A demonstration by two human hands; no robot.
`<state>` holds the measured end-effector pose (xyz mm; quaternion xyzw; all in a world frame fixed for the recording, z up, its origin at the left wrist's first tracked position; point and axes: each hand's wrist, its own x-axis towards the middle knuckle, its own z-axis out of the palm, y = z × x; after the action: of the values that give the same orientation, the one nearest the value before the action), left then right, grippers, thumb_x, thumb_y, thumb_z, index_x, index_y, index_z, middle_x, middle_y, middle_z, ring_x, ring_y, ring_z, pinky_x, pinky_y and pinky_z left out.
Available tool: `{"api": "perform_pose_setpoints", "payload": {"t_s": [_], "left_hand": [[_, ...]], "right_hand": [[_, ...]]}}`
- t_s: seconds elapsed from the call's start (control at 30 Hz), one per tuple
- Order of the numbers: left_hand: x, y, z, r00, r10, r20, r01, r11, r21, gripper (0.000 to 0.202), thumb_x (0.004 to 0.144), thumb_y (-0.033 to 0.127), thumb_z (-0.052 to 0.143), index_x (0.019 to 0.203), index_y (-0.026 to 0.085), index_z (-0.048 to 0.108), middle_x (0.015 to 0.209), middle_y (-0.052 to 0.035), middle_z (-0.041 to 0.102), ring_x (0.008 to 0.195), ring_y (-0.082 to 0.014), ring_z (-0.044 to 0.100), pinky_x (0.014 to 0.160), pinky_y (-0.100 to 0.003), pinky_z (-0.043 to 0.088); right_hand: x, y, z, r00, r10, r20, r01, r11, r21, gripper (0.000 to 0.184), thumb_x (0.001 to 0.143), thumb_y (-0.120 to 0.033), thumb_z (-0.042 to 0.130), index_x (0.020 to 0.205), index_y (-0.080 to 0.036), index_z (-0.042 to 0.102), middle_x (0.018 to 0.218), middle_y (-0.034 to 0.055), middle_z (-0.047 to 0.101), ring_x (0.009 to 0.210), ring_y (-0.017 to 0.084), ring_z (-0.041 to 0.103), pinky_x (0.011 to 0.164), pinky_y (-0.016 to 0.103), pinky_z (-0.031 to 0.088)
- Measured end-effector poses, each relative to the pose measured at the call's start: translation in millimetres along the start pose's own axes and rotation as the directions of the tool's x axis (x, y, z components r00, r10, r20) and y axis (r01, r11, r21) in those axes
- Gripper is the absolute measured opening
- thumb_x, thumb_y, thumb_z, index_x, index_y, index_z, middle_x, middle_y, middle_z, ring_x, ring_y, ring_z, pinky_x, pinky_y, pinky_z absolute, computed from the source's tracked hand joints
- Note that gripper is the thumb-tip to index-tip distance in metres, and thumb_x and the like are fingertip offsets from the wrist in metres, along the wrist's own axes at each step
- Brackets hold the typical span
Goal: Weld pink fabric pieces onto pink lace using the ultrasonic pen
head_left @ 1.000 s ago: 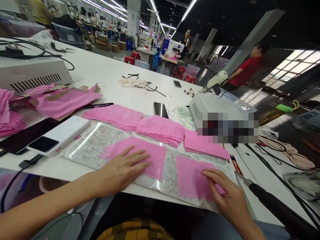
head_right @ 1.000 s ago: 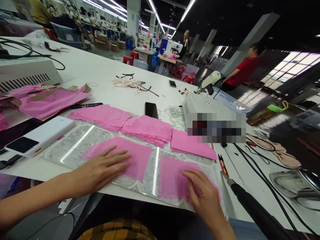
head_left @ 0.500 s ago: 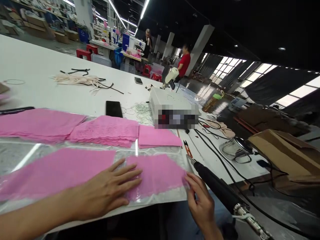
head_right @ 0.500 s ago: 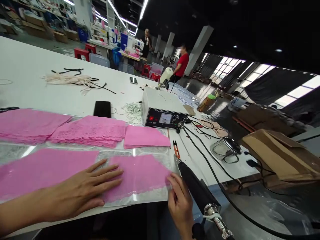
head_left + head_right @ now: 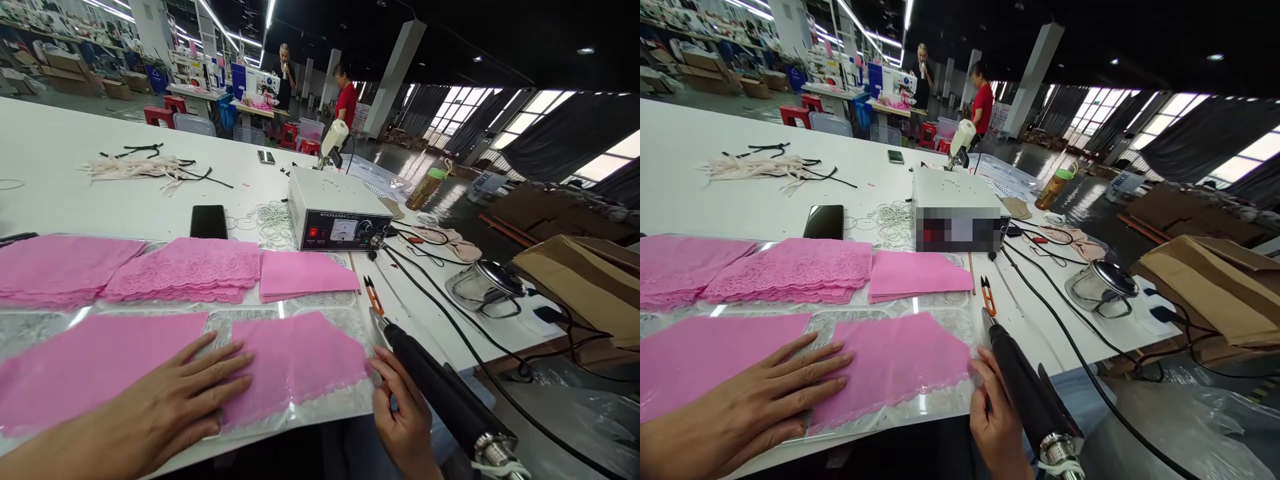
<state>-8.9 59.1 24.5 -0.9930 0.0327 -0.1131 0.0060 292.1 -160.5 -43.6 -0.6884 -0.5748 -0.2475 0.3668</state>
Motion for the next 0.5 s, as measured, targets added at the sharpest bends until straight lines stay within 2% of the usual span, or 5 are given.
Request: {"api": "perform_pose_setpoints", "payload": {"t_s": [0.1,0.27,0.37,0.5], "left_hand": [[-2.0,-2.0,3.5,1.000,0.005,-0.008,-0.005,1.000,0.008,0.061,0.098,0.044,0.056,0.153,0.031,0.035,0.147,0.0028,0.051,0.142,-0.0185,0.041,0.126,-0.035,0.012],[-1.0,-4.0,3.5,0.998,0.041,-0.040,-0.039,0.998,0.051,0.058,0.098,0.043,0.056,0.152,0.028,0.040,0.147,0.0033,0.051,0.146,-0.0173,0.035,0.126,-0.036,-0.001],[-0.7,-4.3,2.0,0.997,0.054,-0.052,-0.051,0.996,0.067,0.055,0.098,0.041,0.056,0.149,0.027,0.043,0.147,0.0031,0.052,0.147,-0.0170,0.033,0.126,-0.035,0.000],[-1.5,-4.5,1.4,0.997,0.077,-0.025,-0.074,0.993,0.094,0.057,0.097,0.040,0.056,0.150,0.026,0.042,0.150,0.0030,0.048,0.148,-0.0185,0.030,0.125,-0.036,0.000]], "right_hand": [[-4.4,1.9,-2.2,0.999,0.008,0.037,-0.008,1.000,-0.017,0.033,0.088,-0.009,0.048,0.109,-0.023,0.069,0.115,0.0050,0.070,0.107,0.018,0.067,0.096,0.031,0.054],[-12.0,7.5,-2.5,0.997,0.010,0.081,-0.006,0.999,-0.048,0.031,0.087,-0.014,0.051,0.109,-0.025,0.069,0.113,0.0046,0.071,0.105,0.020,0.067,0.100,0.037,0.052],[-16.2,11.1,0.3,0.999,0.015,0.052,-0.011,0.998,-0.064,0.028,0.088,-0.017,0.050,0.108,-0.024,0.069,0.111,0.0058,0.071,0.104,0.020,0.067,0.096,0.035,0.054],[-16.0,11.2,2.1,0.999,0.004,0.038,-0.002,0.998,-0.066,0.034,0.089,-0.017,0.050,0.117,-0.023,0.067,0.116,0.0068,0.070,0.108,0.021,0.066,0.096,0.035,0.053]]}}
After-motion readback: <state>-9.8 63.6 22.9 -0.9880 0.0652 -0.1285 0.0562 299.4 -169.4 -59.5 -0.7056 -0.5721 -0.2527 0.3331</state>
